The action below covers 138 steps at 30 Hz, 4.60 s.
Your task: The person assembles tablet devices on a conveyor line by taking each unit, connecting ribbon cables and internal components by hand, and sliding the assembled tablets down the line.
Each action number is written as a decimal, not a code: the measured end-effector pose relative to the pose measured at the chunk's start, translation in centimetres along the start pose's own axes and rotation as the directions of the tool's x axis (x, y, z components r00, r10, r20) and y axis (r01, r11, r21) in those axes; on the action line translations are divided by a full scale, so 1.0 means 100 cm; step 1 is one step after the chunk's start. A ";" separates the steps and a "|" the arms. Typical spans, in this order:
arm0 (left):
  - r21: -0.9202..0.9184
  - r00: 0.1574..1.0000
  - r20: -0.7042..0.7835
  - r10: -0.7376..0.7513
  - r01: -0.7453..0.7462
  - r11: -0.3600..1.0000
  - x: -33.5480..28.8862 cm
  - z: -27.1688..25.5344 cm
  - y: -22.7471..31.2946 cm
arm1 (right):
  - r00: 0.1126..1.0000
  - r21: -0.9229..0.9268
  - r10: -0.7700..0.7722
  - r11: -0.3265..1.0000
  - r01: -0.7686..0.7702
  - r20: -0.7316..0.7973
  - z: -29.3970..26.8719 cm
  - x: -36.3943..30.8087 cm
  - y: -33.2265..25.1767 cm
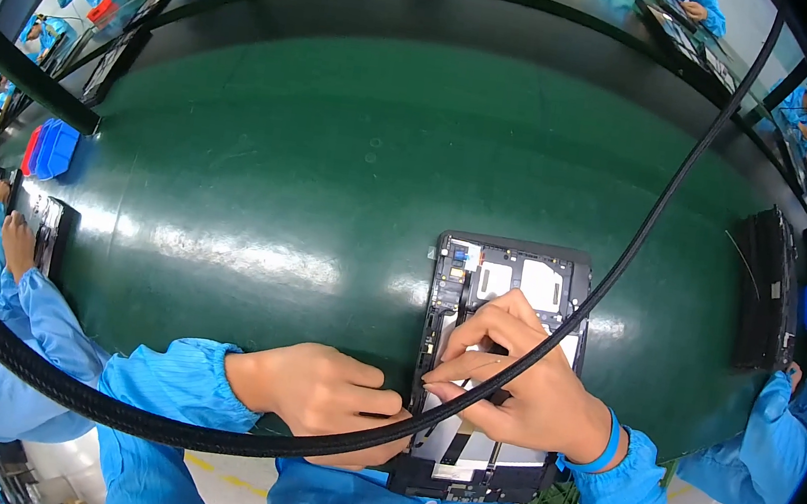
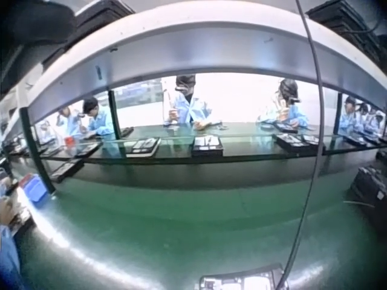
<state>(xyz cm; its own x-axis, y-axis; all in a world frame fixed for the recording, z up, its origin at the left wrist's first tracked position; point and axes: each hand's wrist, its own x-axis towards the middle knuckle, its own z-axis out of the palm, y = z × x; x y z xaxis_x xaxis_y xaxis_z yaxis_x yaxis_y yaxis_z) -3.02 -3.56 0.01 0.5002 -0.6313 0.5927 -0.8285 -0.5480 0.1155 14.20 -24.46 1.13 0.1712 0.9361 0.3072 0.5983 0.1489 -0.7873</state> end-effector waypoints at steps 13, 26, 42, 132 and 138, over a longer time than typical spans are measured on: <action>-0.022 0.999 -0.035 0.006 -0.006 1.000 0.004 0.000 -0.015 | 0.997 0.014 0.004 1.000 -0.003 -0.071 0.001 0.005 0.000; 0.056 0.995 -0.059 0.079 -0.075 0.996 -0.001 -0.004 -0.031 | 0.994 0.018 0.037 0.999 -0.035 -0.105 0.003 0.009 -0.005; -0.061 0.987 -0.141 0.079 -0.088 0.994 -0.001 0.013 -0.045 | 0.988 0.124 0.148 0.981 -0.152 0.042 -0.012 0.027 -0.004; 0.052 0.998 -0.060 -0.013 0.017 0.998 -0.007 -0.005 -0.086 | 0.934 0.238 0.303 0.937 -0.257 -0.187 -0.003 0.042 0.015; 0.042 0.999 -0.053 -0.012 0.015 0.999 -0.010 -0.010 -0.081 | 0.926 0.225 0.325 0.933 -0.281 -0.194 -0.003 0.042 0.013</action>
<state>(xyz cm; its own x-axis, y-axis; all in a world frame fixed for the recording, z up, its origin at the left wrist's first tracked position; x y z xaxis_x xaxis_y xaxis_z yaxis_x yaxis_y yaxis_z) 2.99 2.05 -0.76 0.4965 -0.5947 0.6324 -0.8099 -0.5796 0.0908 15.93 -20.42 1.49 0.5048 0.8531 0.1319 0.3345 -0.0524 -0.9410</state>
